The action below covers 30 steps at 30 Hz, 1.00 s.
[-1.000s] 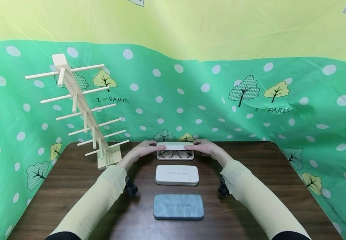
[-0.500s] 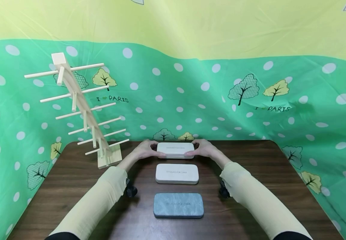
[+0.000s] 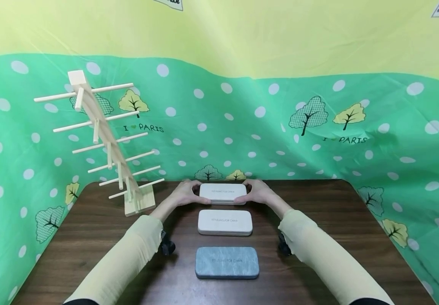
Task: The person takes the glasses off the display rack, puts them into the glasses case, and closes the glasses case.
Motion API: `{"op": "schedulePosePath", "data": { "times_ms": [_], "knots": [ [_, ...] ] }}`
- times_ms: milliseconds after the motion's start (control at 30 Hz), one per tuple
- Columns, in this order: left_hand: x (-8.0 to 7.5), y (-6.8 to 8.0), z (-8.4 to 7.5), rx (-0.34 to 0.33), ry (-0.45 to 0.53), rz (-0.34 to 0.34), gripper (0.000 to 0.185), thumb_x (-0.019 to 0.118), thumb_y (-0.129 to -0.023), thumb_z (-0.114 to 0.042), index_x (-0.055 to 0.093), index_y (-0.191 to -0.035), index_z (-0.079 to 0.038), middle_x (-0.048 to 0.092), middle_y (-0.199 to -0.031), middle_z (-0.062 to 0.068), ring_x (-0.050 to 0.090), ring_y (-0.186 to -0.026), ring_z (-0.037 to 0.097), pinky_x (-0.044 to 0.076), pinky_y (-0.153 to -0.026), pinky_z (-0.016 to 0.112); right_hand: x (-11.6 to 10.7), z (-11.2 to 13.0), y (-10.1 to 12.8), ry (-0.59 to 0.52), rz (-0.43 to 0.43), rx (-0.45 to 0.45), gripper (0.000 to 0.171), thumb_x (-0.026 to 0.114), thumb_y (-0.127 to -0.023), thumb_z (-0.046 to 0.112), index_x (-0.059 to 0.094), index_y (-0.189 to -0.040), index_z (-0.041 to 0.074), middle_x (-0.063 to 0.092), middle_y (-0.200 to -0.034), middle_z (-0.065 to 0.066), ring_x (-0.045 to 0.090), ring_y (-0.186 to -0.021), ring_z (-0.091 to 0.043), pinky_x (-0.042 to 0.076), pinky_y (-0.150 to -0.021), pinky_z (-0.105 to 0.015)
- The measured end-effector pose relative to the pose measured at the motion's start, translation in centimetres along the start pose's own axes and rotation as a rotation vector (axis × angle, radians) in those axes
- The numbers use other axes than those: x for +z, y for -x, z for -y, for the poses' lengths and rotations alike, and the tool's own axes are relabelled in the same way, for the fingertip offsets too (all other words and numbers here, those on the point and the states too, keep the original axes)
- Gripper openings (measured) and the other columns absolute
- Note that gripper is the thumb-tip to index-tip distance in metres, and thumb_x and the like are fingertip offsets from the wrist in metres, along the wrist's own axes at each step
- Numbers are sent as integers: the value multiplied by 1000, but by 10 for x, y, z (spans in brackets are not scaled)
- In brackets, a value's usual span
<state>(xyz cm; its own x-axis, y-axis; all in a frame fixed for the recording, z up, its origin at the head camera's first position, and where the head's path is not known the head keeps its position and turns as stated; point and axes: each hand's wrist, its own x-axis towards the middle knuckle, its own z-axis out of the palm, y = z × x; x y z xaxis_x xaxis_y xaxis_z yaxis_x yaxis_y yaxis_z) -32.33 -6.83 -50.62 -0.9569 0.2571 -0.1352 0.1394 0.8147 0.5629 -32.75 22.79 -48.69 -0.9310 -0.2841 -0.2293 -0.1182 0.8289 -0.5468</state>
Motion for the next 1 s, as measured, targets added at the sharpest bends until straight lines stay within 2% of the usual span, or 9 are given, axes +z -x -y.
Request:
{"op": "schedulePosePath", "data": {
  "times_ms": [200,433,633,1000],
  "knots": [
    [-3,2,-2,26,-1,-13,86,88,-71,-61,63,-139,-15,62,-130,12,52,-127,31,46,-108,45,-3,2,3,5,-17,-11,80,89,-75,53,62,-132,3,64,-129,-19,57,-111,-31,49,-99,-49],
    [0,3,1,21,-6,13,86,86,-73,-61,61,-141,-16,58,-136,14,49,-131,33,45,-111,47,2,4,8,1,-27,-16,78,89,-76,50,63,-132,2,66,-126,-19,57,-107,-29,50,-96,-48],
    [0,3,3,-1,-1,27,90,85,-73,-62,58,-145,-16,55,-142,14,47,-135,33,44,-113,47,4,4,7,-8,-31,-6,79,87,-79,50,61,-136,2,65,-130,-19,58,-109,-29,50,-97,-48],
    [2,5,2,7,3,38,90,84,-77,-60,55,-149,-15,50,-150,16,43,-141,36,40,-117,48,4,1,6,8,-37,3,83,86,-79,52,59,-139,1,64,-134,-21,58,-115,-32,49,-102,-50]
  ]
}}
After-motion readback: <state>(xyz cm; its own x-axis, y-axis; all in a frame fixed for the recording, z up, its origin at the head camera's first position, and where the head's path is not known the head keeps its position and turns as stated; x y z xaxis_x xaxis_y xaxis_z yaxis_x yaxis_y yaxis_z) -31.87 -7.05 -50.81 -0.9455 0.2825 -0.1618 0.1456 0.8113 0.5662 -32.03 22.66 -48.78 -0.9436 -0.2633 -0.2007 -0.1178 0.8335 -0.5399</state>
